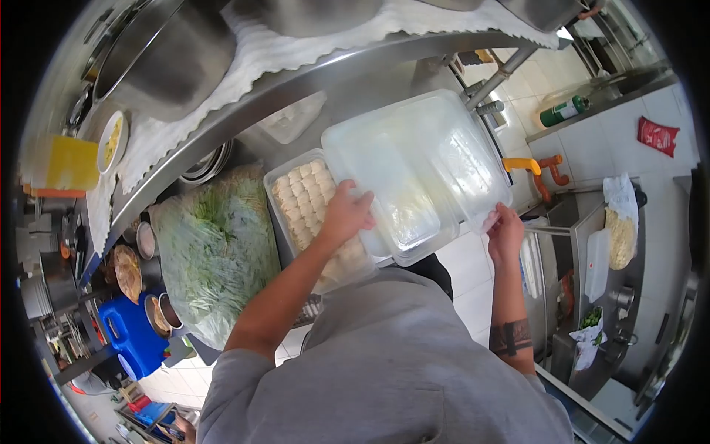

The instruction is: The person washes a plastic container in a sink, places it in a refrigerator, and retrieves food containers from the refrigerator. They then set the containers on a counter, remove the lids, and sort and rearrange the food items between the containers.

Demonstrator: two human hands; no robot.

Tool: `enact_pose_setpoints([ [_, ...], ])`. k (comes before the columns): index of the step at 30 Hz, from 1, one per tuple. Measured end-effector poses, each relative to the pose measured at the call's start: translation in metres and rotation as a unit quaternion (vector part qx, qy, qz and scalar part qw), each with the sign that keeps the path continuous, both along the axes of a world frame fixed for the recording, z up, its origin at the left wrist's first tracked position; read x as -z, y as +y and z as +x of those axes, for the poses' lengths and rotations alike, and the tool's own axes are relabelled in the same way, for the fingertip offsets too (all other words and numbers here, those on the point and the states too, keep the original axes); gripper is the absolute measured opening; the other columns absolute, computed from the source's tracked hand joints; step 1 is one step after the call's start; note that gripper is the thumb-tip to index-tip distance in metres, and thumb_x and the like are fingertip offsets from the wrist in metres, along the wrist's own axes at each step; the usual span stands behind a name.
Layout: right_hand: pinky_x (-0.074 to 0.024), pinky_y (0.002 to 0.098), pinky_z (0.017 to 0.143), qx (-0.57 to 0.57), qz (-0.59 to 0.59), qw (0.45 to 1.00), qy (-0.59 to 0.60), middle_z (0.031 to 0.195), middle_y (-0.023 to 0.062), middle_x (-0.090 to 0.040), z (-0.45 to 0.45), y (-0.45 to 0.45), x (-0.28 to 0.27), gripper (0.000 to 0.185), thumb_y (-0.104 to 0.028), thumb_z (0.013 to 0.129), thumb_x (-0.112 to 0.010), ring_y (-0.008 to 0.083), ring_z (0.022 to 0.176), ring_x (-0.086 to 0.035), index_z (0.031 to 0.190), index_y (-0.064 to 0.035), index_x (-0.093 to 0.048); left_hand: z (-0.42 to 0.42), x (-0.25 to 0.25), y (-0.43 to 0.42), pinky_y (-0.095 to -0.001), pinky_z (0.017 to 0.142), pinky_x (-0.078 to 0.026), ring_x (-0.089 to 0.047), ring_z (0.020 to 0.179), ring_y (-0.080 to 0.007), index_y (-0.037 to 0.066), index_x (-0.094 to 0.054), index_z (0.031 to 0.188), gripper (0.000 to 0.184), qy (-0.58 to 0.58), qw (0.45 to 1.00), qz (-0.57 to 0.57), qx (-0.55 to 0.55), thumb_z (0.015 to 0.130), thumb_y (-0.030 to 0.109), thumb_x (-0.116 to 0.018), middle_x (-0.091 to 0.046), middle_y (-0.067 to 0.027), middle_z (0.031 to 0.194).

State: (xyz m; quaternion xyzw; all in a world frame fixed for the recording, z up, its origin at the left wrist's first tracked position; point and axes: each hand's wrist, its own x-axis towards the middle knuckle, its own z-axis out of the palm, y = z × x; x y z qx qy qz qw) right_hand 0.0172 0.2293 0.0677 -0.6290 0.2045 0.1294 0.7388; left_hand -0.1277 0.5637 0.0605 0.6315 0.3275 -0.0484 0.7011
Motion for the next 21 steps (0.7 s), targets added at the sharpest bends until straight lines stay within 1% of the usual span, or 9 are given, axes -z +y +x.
enact_pose_setpoints([
  [2, -0.0563, 0.0342, 0.053, -0.021, 0.015, 0.999, 0.02, 0.076, 0.0084, -0.062, -0.024, 0.014, -0.016, 0.02, -0.018, 0.099, -0.066, 0.0192, 0.06, -0.065, 0.091, -0.0031, -0.056, 0.0, -0.007, -0.001, -0.0331, 0.061, -0.061, -0.072, 0.069, -0.0235, -0.008, -0.041, 0.135, 0.054, 0.027, 0.998, -0.038, -0.043, 0.102, 0.028, -0.065, -0.066, -0.0183, 0.088],
  [5, -0.0606, 0.033, 0.056, -0.102, -0.018, 0.993, 0.049, 0.08, 0.0131, -0.067, -0.072, 0.039, -0.027, 0.025, -0.021, 0.101, -0.067, 0.0214, 0.063, -0.07, 0.092, -0.0006, -0.056, -0.001, -0.017, 0.0, -0.0325, 0.061, -0.061, -0.072, 0.069, -0.0227, -0.008, -0.045, 0.135, 0.056, 0.017, 0.994, -0.081, -0.076, 0.103, 0.033, -0.065, -0.065, -0.0172, 0.09],
  [6, -0.0621, 0.0327, 0.058, -0.125, -0.026, 0.99, 0.063, 0.082, 0.0151, -0.068, -0.086, 0.046, -0.024, 0.026, -0.021, 0.102, -0.067, 0.0226, 0.064, -0.072, 0.092, 0.0003, -0.055, -0.002, -0.012, -0.001, -0.0325, 0.061, -0.061, -0.072, 0.069, -0.0227, -0.008, -0.045, 0.135, 0.056, 0.016, 0.993, -0.084, -0.078, 0.103, 0.033, -0.065, -0.065, -0.0172, 0.09],
  [8, -0.0631, 0.0325, 0.057, -0.146, -0.049, 0.983, 0.096, 0.082, 0.0152, -0.069, -0.108, 0.061, -0.029, 0.027, -0.024, 0.102, -0.066, 0.0231, 0.067, -0.074, 0.096, 0.0003, -0.056, -0.004, -0.002, -0.004, -0.0316, 0.06, -0.059, -0.074, 0.067, -0.0215, -0.011, -0.048, 0.136, 0.058, -0.004, 0.998, -0.009, -0.067, 0.101, 0.032, -0.065, -0.073, -0.0193, 0.088],
  [11, -0.063, 0.033, 0.057, -0.167, -0.057, 0.978, 0.113, 0.081, 0.0165, -0.068, -0.118, 0.067, -0.031, 0.03, -0.023, 0.101, -0.068, 0.0247, 0.066, -0.073, 0.094, 0.0027, -0.055, -0.004, -0.003, -0.002, -0.0313, 0.061, -0.059, -0.073, 0.067, -0.0204, -0.011, -0.05, 0.137, 0.058, -0.003, 0.997, 0.056, -0.044, 0.1, 0.031, -0.066, -0.073, -0.0192, 0.089],
  [15, -0.0611, 0.0333, 0.054, -0.21, -0.086, 0.964, 0.138, 0.077, 0.0157, -0.066, -0.11, 0.067, -0.038, 0.032, -0.023, 0.099, -0.07, 0.024, 0.06, -0.07, 0.093, 0.0046, -0.054, -0.005, 0.0, -0.001, -0.0309, 0.057, -0.06, -0.073, 0.066, -0.0194, -0.014, -0.05, 0.136, 0.055, -0.023, 0.996, 0.085, -0.027, 0.1, 0.024, -0.067, -0.072, -0.0187, 0.091],
  [17, -0.06, 0.0332, 0.052, -0.227, -0.099, 0.958, 0.142, 0.076, 0.015, -0.066, -0.105, 0.065, -0.038, 0.033, -0.023, 0.099, -0.07, 0.0236, 0.058, -0.07, 0.093, 0.0047, -0.054, -0.007, 0.0, 0.0, -0.0308, 0.063, -0.058, -0.074, 0.067, -0.0206, -0.014, -0.051, 0.136, 0.056, -0.003, 0.995, 0.103, -0.012, 0.098, 0.025, -0.065, -0.075, -0.0183, 0.089],
  [20, -0.0573, 0.0323, 0.048, -0.238, -0.132, 0.951, 0.147, 0.07, 0.0139, -0.065, -0.098, 0.064, -0.04, 0.036, -0.027, 0.099, -0.068, 0.022, 0.054, -0.068, 0.091, 0.0066, -0.058, -0.007, 0.0, 0.0, -0.0312, 0.063, -0.058, -0.074, 0.066, -0.0208, -0.014, -0.052, 0.134, 0.053, 0.0, 0.995, 0.098, 0.0, 0.098, 0.022, -0.065, -0.075, -0.0188, 0.087],
  [21, -0.0563, 0.0318, 0.048, -0.292, -0.204, 0.922, 0.154, 0.067, 0.0135, -0.065, -0.095, 0.063, -0.044, 0.039, -0.03, 0.099, -0.067, 0.0208, 0.052, -0.067, 0.089, 0.0073, -0.06, -0.007, 0.0, -0.002, -0.0312, 0.063, -0.058, -0.074, 0.066, -0.0208, -0.014, -0.052, 0.134, 0.053, -0.001, 0.995, 0.1, 0.005, 0.098, 0.022, -0.065, -0.075, -0.0188, 0.087],
])
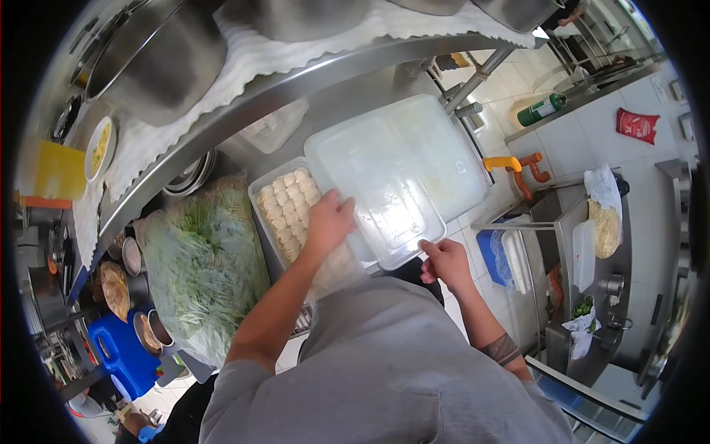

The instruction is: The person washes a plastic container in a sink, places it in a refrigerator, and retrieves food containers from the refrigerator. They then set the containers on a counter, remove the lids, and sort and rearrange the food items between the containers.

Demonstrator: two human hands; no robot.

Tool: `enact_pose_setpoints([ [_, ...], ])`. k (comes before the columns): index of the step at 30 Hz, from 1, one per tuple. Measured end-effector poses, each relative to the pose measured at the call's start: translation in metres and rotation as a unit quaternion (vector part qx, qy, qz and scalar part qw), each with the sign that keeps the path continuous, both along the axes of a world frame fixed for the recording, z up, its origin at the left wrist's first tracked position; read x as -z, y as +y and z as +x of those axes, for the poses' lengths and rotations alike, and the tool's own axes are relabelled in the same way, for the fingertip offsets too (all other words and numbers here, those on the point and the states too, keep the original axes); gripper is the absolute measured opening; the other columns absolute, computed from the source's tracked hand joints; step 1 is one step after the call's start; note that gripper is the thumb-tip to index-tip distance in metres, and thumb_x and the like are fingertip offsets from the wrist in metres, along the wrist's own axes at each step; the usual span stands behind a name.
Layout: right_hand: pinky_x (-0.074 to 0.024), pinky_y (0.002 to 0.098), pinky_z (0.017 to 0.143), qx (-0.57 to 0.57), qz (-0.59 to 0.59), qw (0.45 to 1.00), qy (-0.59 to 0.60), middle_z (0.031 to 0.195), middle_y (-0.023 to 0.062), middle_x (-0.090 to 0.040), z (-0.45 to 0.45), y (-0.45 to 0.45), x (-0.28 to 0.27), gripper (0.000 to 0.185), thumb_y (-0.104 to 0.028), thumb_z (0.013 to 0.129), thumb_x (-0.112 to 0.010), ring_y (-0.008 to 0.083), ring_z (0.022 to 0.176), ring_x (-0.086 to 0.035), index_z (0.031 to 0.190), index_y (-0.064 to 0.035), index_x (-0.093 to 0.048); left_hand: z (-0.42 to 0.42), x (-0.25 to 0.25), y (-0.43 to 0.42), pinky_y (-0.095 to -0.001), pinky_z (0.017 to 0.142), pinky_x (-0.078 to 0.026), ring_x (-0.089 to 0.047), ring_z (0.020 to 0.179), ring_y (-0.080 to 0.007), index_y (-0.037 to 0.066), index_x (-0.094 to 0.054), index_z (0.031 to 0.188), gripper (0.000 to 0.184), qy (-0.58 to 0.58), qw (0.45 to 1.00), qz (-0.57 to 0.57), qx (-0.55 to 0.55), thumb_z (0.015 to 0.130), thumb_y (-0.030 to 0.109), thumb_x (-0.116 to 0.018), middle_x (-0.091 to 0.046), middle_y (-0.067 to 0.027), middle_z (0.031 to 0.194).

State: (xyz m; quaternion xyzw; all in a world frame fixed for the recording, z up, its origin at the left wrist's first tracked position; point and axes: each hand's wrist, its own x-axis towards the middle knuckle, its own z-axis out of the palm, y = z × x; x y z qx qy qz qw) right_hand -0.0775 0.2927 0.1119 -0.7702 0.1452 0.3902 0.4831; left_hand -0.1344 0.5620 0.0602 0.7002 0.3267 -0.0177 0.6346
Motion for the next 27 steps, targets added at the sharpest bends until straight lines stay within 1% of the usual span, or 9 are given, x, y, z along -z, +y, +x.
enact_pose_setpoints([
  [1, -0.0553, 0.0313, 0.047, -0.069, -0.067, 0.995, 0.002, 0.065, 0.013, -0.065, 0.003, -0.001, -0.002, 0.042, -0.032, 0.099, -0.067, 0.0197, 0.051, -0.066, 0.087, 0.0079, -0.063, 0.0, 0.0, -0.001, -0.0304, 0.061, -0.058, -0.073, 0.066, -0.0195, -0.016, -0.05, 0.135, 0.054, -0.01, 1.0, 0.005, -0.003, 0.098, 0.02, -0.065, -0.074, -0.018, 0.084],
  [4, -0.054, 0.0305, 0.047, -0.084, -0.091, 0.992, -0.007, 0.063, 0.0126, -0.066, 0.005, -0.004, 0.004, 0.046, -0.035, 0.099, -0.065, 0.0178, 0.05, -0.065, 0.085, 0.0081, -0.066, 0.0, -0.006, -0.003, -0.0295, 0.059, -0.058, -0.071, 0.064, -0.0182, -0.018, -0.048, 0.137, 0.054, -0.012, 1.0, 0.013, 0.001, 0.099, 0.017, -0.065, -0.072, -0.017, 0.08],
  [9, -0.053, 0.0298, 0.047, -0.091, -0.06, 0.994, -0.018, 0.063, 0.0111, -0.065, 0.011, -0.009, 0.007, 0.047, -0.036, 0.099, -0.065, 0.0167, 0.049, -0.064, 0.083, 0.0074, -0.065, -0.001, -0.01, -0.008, -0.0289, 0.058, -0.058, -0.07, 0.063, -0.0179, -0.018, -0.044, 0.14, 0.057, 0.011, 1.0, 0.006, -0.003, 0.101, 0.017, -0.064, -0.071, -0.0163, 0.079],
  [15, -0.0539, 0.0294, 0.049, -0.098, -0.042, 0.994, -0.013, 0.064, 0.0098, -0.065, 0.023, -0.019, 0.009, 0.051, -0.042, 0.099, -0.066, 0.016, 0.052, -0.066, 0.082, 0.0064, -0.066, -0.002, -0.004, -0.012, -0.0284, 0.058, -0.058, -0.07, 0.067, -0.0175, -0.019, -0.038, 0.144, 0.062, -0.018, 1.0, -0.012, -0.002, 0.102, 0.02, -0.064, -0.07, -0.0158, 0.084],
  [20, -0.0546, 0.0284, 0.052, -0.111, -0.023, 0.994, 0.007, 0.066, 0.0093, -0.066, 0.036, -0.037, 0.019, 0.053, -0.045, 0.099, -0.066, 0.0158, 0.054, -0.067, 0.083, 0.0055, -0.066, 0.0, 0.009, -0.022, -0.0285, 0.058, -0.059, -0.068, 0.065, -0.016, -0.019, -0.035, 0.146, 0.063, -0.003, 1.0, -0.026, -0.007, 0.102, 0.016, -0.064, -0.067, -0.0134, 0.08],
  [23, -0.0539, 0.0273, 0.051, -0.162, -0.001, 0.986, 0.026, 0.066, 0.0092, -0.067, 0.051, -0.055, 0.026, 0.055, -0.048, 0.099, -0.066, 0.015, 0.053, -0.066, 0.085, 0.0045, -0.067, 0.001, 0.007, -0.026, -0.0286, 0.058, -0.059, -0.068, 0.065, -0.0156, -0.018, -0.039, 0.143, 0.058, 0.002, 1.0, -0.005, -0.025, 0.102, 0.014, -0.064, -0.066, -0.012, 0.079],
  [25, -0.056, 0.0308, 0.057, -0.041, 0.028, 0.996, -0.074, 0.071, 0.012, -0.068, 0.08, -0.081, 0.052, 0.055, -0.049, 0.097, -0.069, 0.0186, 0.062, -0.07, 0.089, 0.0055, -0.069, 0.005, 0.008, -0.027, -0.0287, 0.058, -0.059, -0.068, 0.064, -0.0157, -0.017, -0.041, 0.14, 0.055, 0.002, 0.999, -0.005, -0.036, 0.102, 0.013, -0.064, -0.066, -0.0118, 0.079],
  [26, -0.0566, 0.0338, 0.066, -0.023, -0.039, 0.979, -0.199, 0.075, 0.0139, -0.07, 0.098, -0.088, 0.064, 0.053, -0.047, 0.096, -0.07, 0.0225, 0.07, -0.071, 0.092, 0.0052, -0.07, 0.005, 0.009, -0.027, -0.0289, 0.058, -0.059, -0.067, 0.063, -0.0157, -0.017, -0.043, 0.138, 0.051, 0.001, 0.999, -0.008, -0.044, 0.102, 0.013, -0.064, -0.066, -0.0115, 0.079],
  [27, -0.0572, 0.0369, 0.074, -0.004, -0.102, 0.942, -0.321, 0.079, 0.0157, -0.071, 0.118, -0.09, 0.075, 0.051, -0.046, 0.095, -0.072, 0.0265, 0.078, -0.073, 0.095, 0.0048, -0.07, 0.005, 0.009, -0.026, -0.0289, 0.058, -0.059, -0.067, 0.063, -0.0157, -0.017, -0.043, 0.138, 0.051, 0.004, 0.999, -0.004, -0.052, 0.102, 0.013, -0.064, -0.066, -0.0115, 0.079],
])
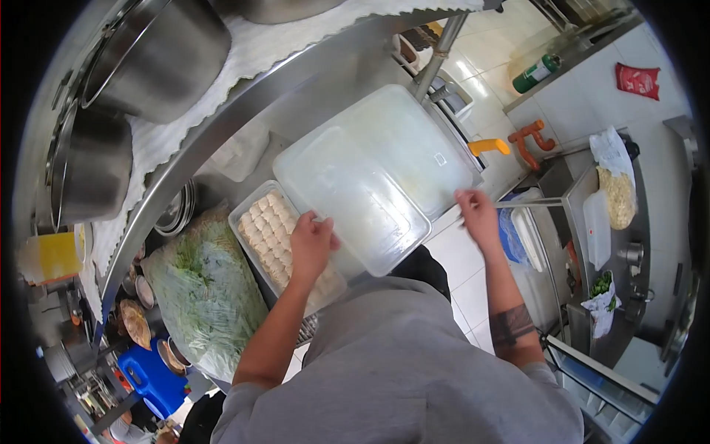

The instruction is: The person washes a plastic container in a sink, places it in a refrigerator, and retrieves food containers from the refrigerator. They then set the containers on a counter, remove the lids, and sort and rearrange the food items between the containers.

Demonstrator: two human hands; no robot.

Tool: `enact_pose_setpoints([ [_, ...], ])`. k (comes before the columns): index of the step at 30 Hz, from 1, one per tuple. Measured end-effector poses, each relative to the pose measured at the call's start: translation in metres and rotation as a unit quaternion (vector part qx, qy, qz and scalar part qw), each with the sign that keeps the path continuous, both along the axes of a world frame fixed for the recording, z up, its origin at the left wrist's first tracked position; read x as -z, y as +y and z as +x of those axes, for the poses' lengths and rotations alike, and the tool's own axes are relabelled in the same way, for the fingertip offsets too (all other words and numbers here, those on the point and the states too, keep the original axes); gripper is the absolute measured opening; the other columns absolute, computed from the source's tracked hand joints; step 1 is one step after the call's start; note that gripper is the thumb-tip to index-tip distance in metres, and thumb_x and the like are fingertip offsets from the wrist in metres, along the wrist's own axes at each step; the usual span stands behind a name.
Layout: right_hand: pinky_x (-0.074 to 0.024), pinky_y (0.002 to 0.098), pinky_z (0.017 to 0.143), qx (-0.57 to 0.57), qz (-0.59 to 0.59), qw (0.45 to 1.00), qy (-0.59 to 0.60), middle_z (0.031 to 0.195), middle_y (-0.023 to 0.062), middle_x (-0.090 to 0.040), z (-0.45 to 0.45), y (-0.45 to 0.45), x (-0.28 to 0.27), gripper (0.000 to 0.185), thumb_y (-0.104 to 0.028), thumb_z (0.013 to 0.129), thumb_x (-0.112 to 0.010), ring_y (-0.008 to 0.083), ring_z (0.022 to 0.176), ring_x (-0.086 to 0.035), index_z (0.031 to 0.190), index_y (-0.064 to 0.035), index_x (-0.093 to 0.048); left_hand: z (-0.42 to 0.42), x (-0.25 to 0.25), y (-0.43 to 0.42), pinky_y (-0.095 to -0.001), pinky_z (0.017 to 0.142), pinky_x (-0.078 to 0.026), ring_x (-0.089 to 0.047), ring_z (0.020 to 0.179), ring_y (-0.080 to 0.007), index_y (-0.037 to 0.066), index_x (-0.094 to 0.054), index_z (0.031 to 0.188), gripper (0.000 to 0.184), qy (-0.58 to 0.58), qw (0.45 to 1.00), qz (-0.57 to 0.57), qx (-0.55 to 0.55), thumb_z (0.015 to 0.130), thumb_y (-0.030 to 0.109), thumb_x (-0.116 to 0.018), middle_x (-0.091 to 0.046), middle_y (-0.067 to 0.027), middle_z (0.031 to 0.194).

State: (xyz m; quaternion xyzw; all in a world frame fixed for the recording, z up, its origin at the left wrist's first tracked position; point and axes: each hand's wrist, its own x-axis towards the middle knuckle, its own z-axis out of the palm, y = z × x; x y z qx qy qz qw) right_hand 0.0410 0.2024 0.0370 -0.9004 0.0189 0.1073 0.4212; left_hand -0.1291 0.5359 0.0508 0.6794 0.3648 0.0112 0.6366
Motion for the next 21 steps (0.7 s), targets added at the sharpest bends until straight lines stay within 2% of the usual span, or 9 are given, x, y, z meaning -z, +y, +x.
enact_pose_setpoints([
  [2, -0.0529, 0.0417, 0.087, 0.01, -0.161, 0.952, -0.259, 0.089, 0.0178, -0.071, 0.038, 0.004, 0.012, 0.045, -0.041, 0.094, -0.072, 0.0331, 0.089, -0.071, 0.106, 0.0024, -0.07, 0.007, 0.0, 0.005, -0.0281, 0.062, -0.056, -0.07, 0.065, -0.016, -0.013, -0.049, 0.134, 0.048, 0.01, 0.999, 0.033, 0.004, 0.1, 0.017, -0.066, -0.072, -0.0124, 0.082],
  [6, -0.0504, 0.0436, 0.092, -0.179, -0.217, 0.946, -0.159, 0.093, 0.019, -0.071, 0.101, -0.021, 0.037, 0.04, -0.036, 0.097, -0.068, 0.038, 0.089, -0.069, 0.114, 0.0001, -0.066, 0.014, -0.015, 0.009, -0.0289, 0.064, -0.059, -0.071, 0.068, -0.0173, -0.013, -0.047, 0.136, 0.05, -0.001, 0.998, 0.012, -0.069, 0.099, 0.016, -0.066, -0.072, -0.0152, 0.091],
  [8, -0.0553, 0.0374, 0.075, -0.133, -0.145, 0.958, -0.208, 0.081, 0.0134, -0.065, 0.099, -0.016, 0.022, 0.035, -0.032, 0.103, -0.063, 0.0286, 0.075, -0.065, 0.113, 0.0015, -0.059, 0.005, -0.022, 0.008, -0.0295, 0.065, -0.06, -0.072, 0.072, -0.0183, -0.01, -0.046, 0.14, 0.052, 0.032, 0.999, -0.027, -0.02, 0.099, 0.015, -0.065, -0.072, -0.0173, 0.096],
  [10, -0.0537, 0.0317, 0.067, -0.063, 0.068, 0.993, -0.078, 0.078, 0.0066, -0.062, 0.084, -0.009, -0.013, 0.025, -0.026, 0.107, -0.056, 0.0176, 0.069, -0.062, 0.112, -0.0018, -0.055, -0.003, -0.023, 0.005, -0.0306, 0.067, -0.06, -0.072, 0.076, -0.0185, -0.008, -0.046, 0.142, 0.054, 0.029, 0.999, -0.031, -0.019, 0.098, 0.016, -0.067, -0.071, -0.0166, 0.098],
  [12, -0.0513, 0.0274, 0.062, -0.05, 0.088, 0.982, -0.159, 0.077, 0.0024, -0.058, 0.06, -0.003, -0.056, 0.019, -0.023, 0.11, -0.052, 0.01, 0.067, -0.059, 0.111, -0.0037, -0.055, -0.004, -0.023, 0.002, -0.0317, 0.069, -0.06, -0.072, 0.08, -0.0186, -0.006, -0.046, 0.143, 0.056, 0.02, 0.999, -0.038, -0.01, 0.098, 0.018, -0.068, -0.07, -0.0158, 0.101],
  [14, -0.0517, 0.0273, 0.063, -0.013, 0.063, 0.978, -0.198, 0.082, 0.0033, -0.058, 0.046, -0.017, -0.083, 0.017, -0.02, 0.109, -0.052, 0.0099, 0.069, -0.059, 0.113, -0.0036, -0.055, -0.003, -0.024, 0.003, -0.0325, 0.07, -0.058, -0.072, 0.076, -0.0194, -0.004, -0.047, 0.144, 0.052, -0.022, 0.999, -0.012, 0.039, 0.098, 0.013, -0.064, -0.073, -0.0152, 0.098],
  [18, -0.0486, 0.0256, 0.06, 0.026, 0.173, 0.969, -0.176, 0.083, 0.0008, -0.058, 0.008, -0.034, -0.098, 0.013, -0.018, 0.107, -0.056, 0.0088, 0.067, -0.057, 0.109, -0.0056, -0.057, -0.001, -0.01, 0.012, -0.0348, 0.076, -0.057, -0.071, 0.081, -0.0226, -0.002, -0.056, 0.138, 0.042, -0.099, 0.991, 0.051, 0.067, 0.1, 0.014, -0.062, -0.073, -0.0152, 0.1],
  [20, -0.0475, 0.0251, 0.059, 0.045, 0.235, 0.962, -0.128, 0.084, -0.0005, -0.059, -0.007, -0.025, -0.098, 0.012, -0.019, 0.107, -0.058, 0.0078, 0.064, -0.055, 0.108, -0.0072, -0.058, -0.017, -0.022, 0.02, -0.0352, 0.081, -0.056, -0.071, 0.087, -0.0259, -0.002, -0.062, 0.13, 0.035, -0.09, 0.984, 0.152, -0.036, 0.101, 0.017, -0.061, -0.072, -0.0168, 0.101],
  [21, -0.0469, 0.0245, 0.058, 0.023, 0.277, 0.959, -0.054, 0.083, -0.0009, -0.059, -0.027, -0.011, -0.096, 0.011, -0.019, 0.107, -0.059, 0.0071, 0.064, -0.055, 0.107, -0.0082, -0.059, -0.03, -0.013, 0.026, -0.0347, 0.081, -0.056, -0.07, 0.087, -0.0225, -0.004, -0.065, 0.125, 0.033, -0.111, 0.973, 0.18, -0.094, 0.104, 0.022, -0.059, -0.073, -0.0142, 0.101],
])
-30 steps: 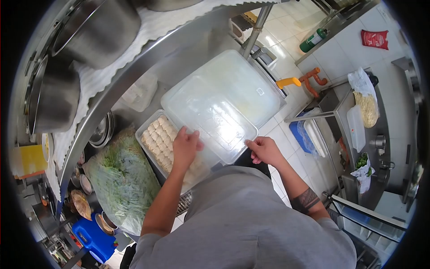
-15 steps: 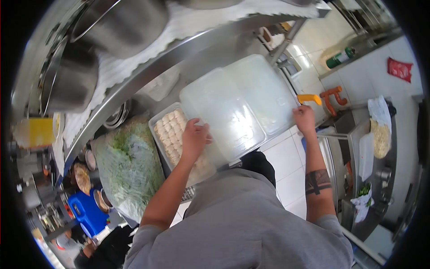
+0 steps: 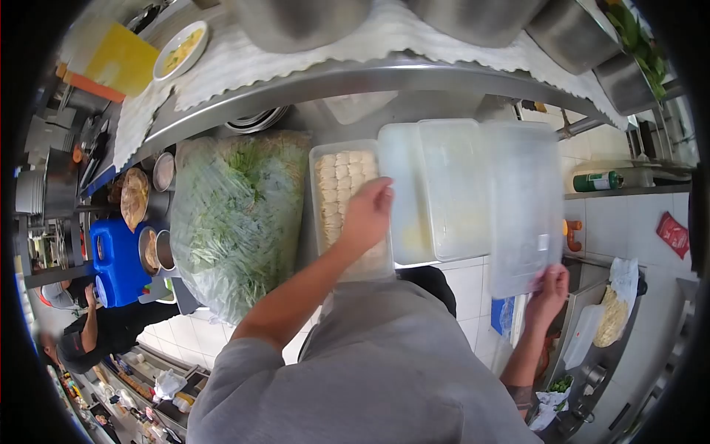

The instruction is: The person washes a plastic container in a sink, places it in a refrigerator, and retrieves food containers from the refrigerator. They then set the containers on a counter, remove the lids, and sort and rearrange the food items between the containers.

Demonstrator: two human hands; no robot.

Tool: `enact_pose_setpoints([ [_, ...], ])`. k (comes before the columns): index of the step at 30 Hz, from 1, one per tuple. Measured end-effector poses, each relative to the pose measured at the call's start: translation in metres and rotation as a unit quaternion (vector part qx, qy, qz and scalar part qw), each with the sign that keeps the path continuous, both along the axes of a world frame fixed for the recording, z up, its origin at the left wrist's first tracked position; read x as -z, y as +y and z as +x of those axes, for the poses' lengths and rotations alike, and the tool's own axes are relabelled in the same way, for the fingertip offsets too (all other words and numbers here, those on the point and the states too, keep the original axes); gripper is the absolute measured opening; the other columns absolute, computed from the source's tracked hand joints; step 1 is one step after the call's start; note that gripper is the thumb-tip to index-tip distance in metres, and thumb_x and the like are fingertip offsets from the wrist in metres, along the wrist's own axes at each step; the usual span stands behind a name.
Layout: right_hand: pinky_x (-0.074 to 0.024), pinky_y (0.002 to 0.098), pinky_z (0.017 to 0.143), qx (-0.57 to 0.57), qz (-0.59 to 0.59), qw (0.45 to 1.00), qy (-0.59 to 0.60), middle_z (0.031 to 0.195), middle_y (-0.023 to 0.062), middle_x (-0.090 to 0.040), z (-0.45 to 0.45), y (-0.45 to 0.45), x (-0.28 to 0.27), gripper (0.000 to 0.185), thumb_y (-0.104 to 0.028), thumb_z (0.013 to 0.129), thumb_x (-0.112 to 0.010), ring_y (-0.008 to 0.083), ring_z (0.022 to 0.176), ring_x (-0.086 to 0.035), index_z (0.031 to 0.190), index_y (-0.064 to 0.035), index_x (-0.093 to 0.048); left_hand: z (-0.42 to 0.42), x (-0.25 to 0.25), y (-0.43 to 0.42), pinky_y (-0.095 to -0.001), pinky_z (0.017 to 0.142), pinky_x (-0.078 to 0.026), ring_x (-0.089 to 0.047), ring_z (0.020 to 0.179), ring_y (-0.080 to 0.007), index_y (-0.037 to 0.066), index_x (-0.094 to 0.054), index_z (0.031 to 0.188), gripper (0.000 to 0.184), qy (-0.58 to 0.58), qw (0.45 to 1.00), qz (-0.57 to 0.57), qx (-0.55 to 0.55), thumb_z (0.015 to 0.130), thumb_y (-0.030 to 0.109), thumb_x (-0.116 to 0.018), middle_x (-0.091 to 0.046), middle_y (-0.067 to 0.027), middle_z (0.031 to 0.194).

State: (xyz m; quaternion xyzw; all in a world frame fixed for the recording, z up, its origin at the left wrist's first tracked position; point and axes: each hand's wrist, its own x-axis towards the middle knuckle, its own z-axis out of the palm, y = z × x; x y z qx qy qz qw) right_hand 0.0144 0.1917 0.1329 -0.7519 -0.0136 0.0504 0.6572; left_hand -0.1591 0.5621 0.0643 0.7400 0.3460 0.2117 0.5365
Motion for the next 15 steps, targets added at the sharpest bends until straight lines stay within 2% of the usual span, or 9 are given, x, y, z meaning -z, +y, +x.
enact_pose_setpoints([
  [4, -0.0475, 0.0258, 0.056, -0.097, 0.072, 0.975, 0.188, 0.082, 0.0003, -0.059, -0.082, 0.093, 0.022, 0.011, -0.02, 0.107, -0.058, 0.0088, 0.066, -0.057, 0.105, -0.0089, -0.058, -0.066, -0.004, 0.027, -0.0342, 0.079, -0.055, -0.066, 0.084, -0.0171, -0.003, -0.066, 0.122, 0.034, -0.012, 0.996, -0.046, -0.081, 0.106, 0.026, -0.058, -0.072, -0.01, 0.099],
  [6, -0.0494, 0.0282, 0.055, -0.151, 0.079, 0.957, 0.236, 0.083, 0.0022, -0.061, -0.108, 0.14, 0.038, 0.013, -0.02, 0.108, -0.056, 0.0113, 0.066, -0.059, 0.106, -0.0079, -0.057, -0.087, 0.002, 0.037, -0.0332, 0.076, -0.054, -0.062, 0.081, -0.0135, -0.002, -0.067, 0.121, 0.033, -0.057, 0.962, -0.251, -0.089, 0.108, 0.027, -0.057, -0.071, -0.0066, 0.097],
  [7, -0.0504, 0.0294, 0.055, -0.181, 0.09, 0.946, 0.253, 0.084, 0.0033, -0.061, -0.116, 0.157, 0.049, 0.014, -0.021, 0.108, -0.056, 0.0127, 0.067, -0.059, 0.107, -0.0074, -0.056, -0.093, 0.0, 0.038, -0.0332, 0.076, -0.054, -0.062, 0.081, -0.0135, -0.002, -0.067, 0.121, 0.033, -0.058, 0.963, -0.249, -0.085, 0.108, 0.027, -0.057, -0.071, -0.0066, 0.097],
  [10, -0.052, 0.0331, 0.057, -0.237, -0.017, 0.927, 0.291, 0.081, 0.0066, -0.064, -0.133, 0.192, 0.05, 0.015, -0.02, 0.106, -0.057, 0.0167, 0.068, -0.063, 0.106, -0.0054, -0.057, -0.103, -0.007, 0.046, -0.0317, 0.074, -0.053, -0.061, 0.079, -0.0131, -0.003, -0.067, 0.124, 0.035, -0.006, 0.974, -0.217, -0.071, 0.106, 0.026, -0.059, -0.07, -0.007, 0.091],
  [11, -0.052, 0.0331, 0.057, -0.238, -0.015, 0.927, 0.289, 0.081, 0.0066, -0.064, -0.136, 0.192, 0.053, 0.015, -0.02, 0.106, -0.057, 0.0167, 0.068, -0.063, 0.106, -0.0054, -0.057, -0.105, -0.01, 0.05, -0.0331, 0.075, -0.053, -0.063, 0.08, -0.0163, -0.004, -0.066, 0.126, 0.036, 0.073, 0.985, -0.141, -0.063, 0.104, 0.025, -0.061, -0.069, -0.0103, 0.096],
  [12, -0.0518, 0.0376, 0.058, -0.305, -0.134, 0.932, 0.145, 0.08, 0.0103, -0.063, -0.139, 0.187, 0.059, 0.017, -0.021, 0.103, -0.059, 0.0219, 0.067, -0.064, 0.102, -0.0042, -0.057, -0.107, -0.011, 0.052, -0.0344, 0.076, -0.053, -0.064, 0.081, -0.0195, -0.005, -0.064, 0.127, 0.038, 0.151, 0.985, -0.065, -0.056, 0.102, 0.024, -0.062, -0.068, -0.0136, 0.101],
  [13, -0.0515, 0.0421, 0.06, -0.361, -0.248, 0.899, -0.005, 0.078, 0.014, -0.062, -0.141, 0.188, 0.058, 0.019, -0.022, 0.101, -0.062, 0.0271, 0.065, -0.064, 0.098, -0.0029, -0.058, -0.109, -0.006, 0.052, -0.0344, 0.076, -0.053, -0.064, 0.081, -0.0195, -0.005, -0.064, 0.127, 0.038, 0.149, 0.985, -0.066, -0.058, 0.102, 0.024, -0.062, -0.068, -0.0136, 0.101],
  [14, -0.0501, 0.0476, 0.065, -0.363, -0.272, 0.891, 0.005, 0.077, 0.0171, -0.062, -0.144, 0.19, 0.052, 0.024, -0.025, 0.096, -0.067, 0.0352, 0.069, -0.064, 0.09, -0.0028, -0.061, -0.111, 0.004, 0.052, -0.037, 0.078, -0.054, -0.066, 0.086, -0.0249, -0.006, -0.063, 0.128, 0.039, 0.157, 0.985, 0.02, -0.067, 0.101, 0.022, -0.061, -0.065, -0.0182, 0.11],
  [15, -0.0501, 0.0476, 0.065, -0.364, -0.273, 0.89, 0.003, 0.077, 0.0171, -0.062, -0.145, 0.189, 0.052, 0.024, -0.025, 0.096, -0.067, 0.0352, 0.069, -0.064, 0.09, -0.0028, -0.061, -0.113, 0.013, 0.051, -0.0396, 0.08, -0.056, -0.068, 0.09, -0.0302, -0.008, -0.062, 0.128, 0.04, 0.164, 0.978, 0.105, -0.075, 0.1, 0.02, -0.061, -0.062, -0.0227, 0.119],
])
